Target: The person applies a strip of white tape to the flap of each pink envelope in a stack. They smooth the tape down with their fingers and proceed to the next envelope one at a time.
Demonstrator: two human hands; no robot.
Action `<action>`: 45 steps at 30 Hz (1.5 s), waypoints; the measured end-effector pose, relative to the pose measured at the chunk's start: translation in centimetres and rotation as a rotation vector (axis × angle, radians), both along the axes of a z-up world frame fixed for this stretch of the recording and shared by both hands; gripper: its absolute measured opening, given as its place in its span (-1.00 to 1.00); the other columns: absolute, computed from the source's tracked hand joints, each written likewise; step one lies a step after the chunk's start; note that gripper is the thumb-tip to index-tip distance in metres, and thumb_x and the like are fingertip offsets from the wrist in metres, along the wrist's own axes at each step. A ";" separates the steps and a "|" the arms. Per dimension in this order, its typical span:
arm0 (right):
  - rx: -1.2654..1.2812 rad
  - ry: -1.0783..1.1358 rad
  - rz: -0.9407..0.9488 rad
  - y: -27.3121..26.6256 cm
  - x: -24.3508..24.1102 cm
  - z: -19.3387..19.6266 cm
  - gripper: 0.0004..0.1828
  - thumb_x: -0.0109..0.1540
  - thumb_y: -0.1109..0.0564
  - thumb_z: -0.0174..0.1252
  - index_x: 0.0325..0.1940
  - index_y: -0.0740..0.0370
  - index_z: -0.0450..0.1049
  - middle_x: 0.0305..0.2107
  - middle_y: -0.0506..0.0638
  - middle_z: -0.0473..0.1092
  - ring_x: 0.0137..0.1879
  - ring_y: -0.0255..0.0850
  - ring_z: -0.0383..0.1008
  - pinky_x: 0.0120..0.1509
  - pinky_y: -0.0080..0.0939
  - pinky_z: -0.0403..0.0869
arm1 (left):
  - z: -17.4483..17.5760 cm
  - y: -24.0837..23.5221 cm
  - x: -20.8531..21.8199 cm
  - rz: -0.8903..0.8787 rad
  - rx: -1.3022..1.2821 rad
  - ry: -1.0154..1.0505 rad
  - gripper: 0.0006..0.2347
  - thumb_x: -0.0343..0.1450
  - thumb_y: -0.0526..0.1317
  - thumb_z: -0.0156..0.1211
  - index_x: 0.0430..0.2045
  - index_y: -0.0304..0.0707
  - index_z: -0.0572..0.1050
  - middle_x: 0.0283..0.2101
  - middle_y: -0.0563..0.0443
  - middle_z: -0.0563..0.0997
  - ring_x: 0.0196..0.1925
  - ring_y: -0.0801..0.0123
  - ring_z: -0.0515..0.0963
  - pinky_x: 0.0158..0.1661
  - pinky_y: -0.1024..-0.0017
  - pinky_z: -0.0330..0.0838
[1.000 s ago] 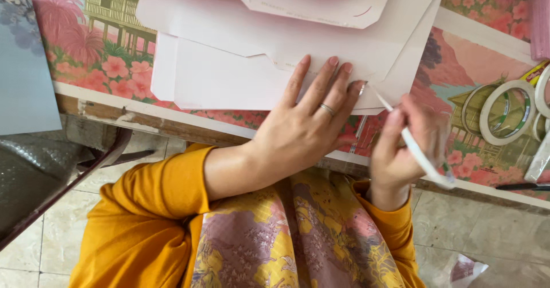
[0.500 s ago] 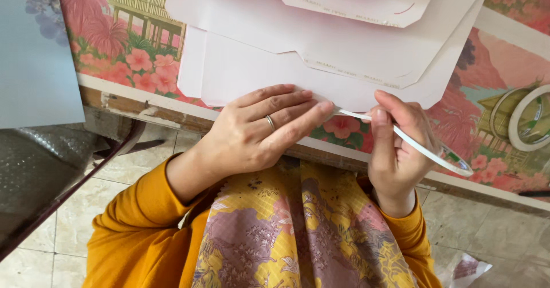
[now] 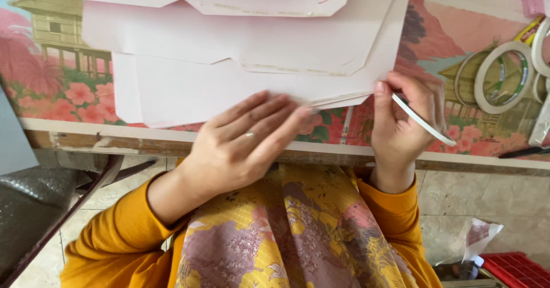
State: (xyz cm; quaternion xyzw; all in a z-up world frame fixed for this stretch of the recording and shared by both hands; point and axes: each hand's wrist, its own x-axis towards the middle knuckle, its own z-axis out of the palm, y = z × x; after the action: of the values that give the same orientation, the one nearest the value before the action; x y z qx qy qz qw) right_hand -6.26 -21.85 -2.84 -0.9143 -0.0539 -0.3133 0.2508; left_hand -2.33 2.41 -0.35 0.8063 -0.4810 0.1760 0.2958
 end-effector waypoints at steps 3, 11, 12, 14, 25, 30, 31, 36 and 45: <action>0.009 0.034 -0.033 0.0 -0.1 -0.1 -0.89 0.32 0.28 0.15 -0.23 0.43 0.48 -0.34 0.18 0.42 -0.20 0.01 0.40 -0.05 -0.05 0.39 | -0.7 -3.3 -0.5 -0.048 0.014 0.127 -0.68 0.50 -0.40 -0.14 0.17 -0.45 0.19 0.09 -0.23 0.57 0.16 0.14 0.59 0.26 0.24 0.36; 0.057 -0.074 -0.077 0.1 -0.2 1.9 -0.87 0.31 0.29 0.22 -0.30 0.45 0.49 -0.40 0.20 0.43 -0.28 0.00 0.40 -0.15 -0.08 0.36 | 1.1 -5.3 0.7 0.132 0.132 -0.165 -0.65 0.57 -0.16 -0.03 0.25 -0.10 0.13 0.04 0.02 0.58 0.09 0.30 0.59 0.19 0.34 0.46; 0.120 -0.156 -0.135 0.1 -0.2 1.7 -0.75 0.32 0.15 0.19 -0.26 0.47 0.46 -0.42 0.22 0.38 -0.28 0.01 0.36 -0.19 -0.08 0.32 | 2.4 -4.1 1.2 0.249 0.208 -0.285 -0.71 0.59 -0.06 0.00 0.21 0.13 0.23 0.06 0.12 0.52 0.06 0.36 0.56 0.15 0.37 0.45; 0.081 -0.146 -0.142 0.7 0.1 0.9 -0.76 0.34 0.14 0.15 -0.25 0.44 0.47 -0.38 0.20 0.42 -0.26 0.00 0.41 -0.16 -0.09 0.37 | 0.8 -2.1 2.1 0.223 0.205 -0.152 -0.62 0.53 -0.24 0.08 0.24 -0.01 0.18 0.02 0.01 0.58 0.03 0.31 0.61 0.05 0.40 0.54; 0.028 -0.017 0.201 1.8 0.1 1.5 -0.56 0.40 0.15 -0.27 0.00 0.63 0.39 -0.07 0.42 0.40 0.07 0.26 0.46 0.21 0.11 0.44 | -1.8 -3.3 0.4 0.213 0.269 -0.027 -0.52 0.52 0.02 0.02 0.24 -0.30 0.16 0.23 -0.23 0.37 0.31 -0.06 0.31 0.30 0.15 0.22; -0.184 -0.069 0.070 3.6 -2.2 1.0 -0.70 0.35 0.25 -0.05 -0.43 0.44 0.44 -0.46 0.22 0.39 -0.35 0.08 0.37 -0.23 0.00 0.35 | -2.7 -4.9 -0.2 0.306 0.402 -0.112 -0.31 0.36 0.24 0.30 0.26 -0.08 0.16 0.19 -0.35 0.23 0.26 -0.15 0.25 0.27 0.00 0.16; -0.188 -0.069 0.079 3.5 -2.4 0.5 -0.70 0.35 0.25 -0.05 -0.43 0.44 0.44 -0.46 0.22 0.39 -0.35 0.08 0.37 -0.23 0.00 0.35 | -2.8 -4.5 -0.2 0.314 0.398 -0.109 -0.31 0.36 0.24 0.30 0.26 -0.08 0.16 0.19 -0.35 0.23 0.26 -0.15 0.25 0.27 0.00 0.16; 0.317 0.174 -0.013 3.8 -2.8 1.5 -0.76 0.36 0.19 0.00 -0.06 0.48 0.44 -0.28 0.21 0.41 -0.23 -0.09 0.41 -0.12 -0.21 0.37 | -0.2 0.4 0.5 0.247 0.026 -0.052 -0.59 0.53 -0.03 0.23 0.15 -0.27 0.30 -0.08 0.10 0.64 0.04 0.37 0.60 0.15 0.37 0.45; 0.141 0.269 0.170 5.9 -0.4 2.9 -0.75 0.38 0.24 -0.10 -0.04 0.48 0.44 -0.40 0.13 0.45 -0.28 -0.05 0.39 -0.07 -0.09 0.37 | -1.5 3.1 0.2 0.043 0.108 -0.104 -0.72 0.55 -0.26 -0.25 0.16 -0.16 0.27 0.13 0.10 0.53 0.16 0.34 0.53 0.14 0.33 0.37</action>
State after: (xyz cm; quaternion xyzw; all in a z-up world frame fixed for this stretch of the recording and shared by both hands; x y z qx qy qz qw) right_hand -6.66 -15.99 0.03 -0.9204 -0.0749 -0.1687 0.3447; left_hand -2.10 5.47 -1.86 0.8212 -0.4869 0.1977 0.2225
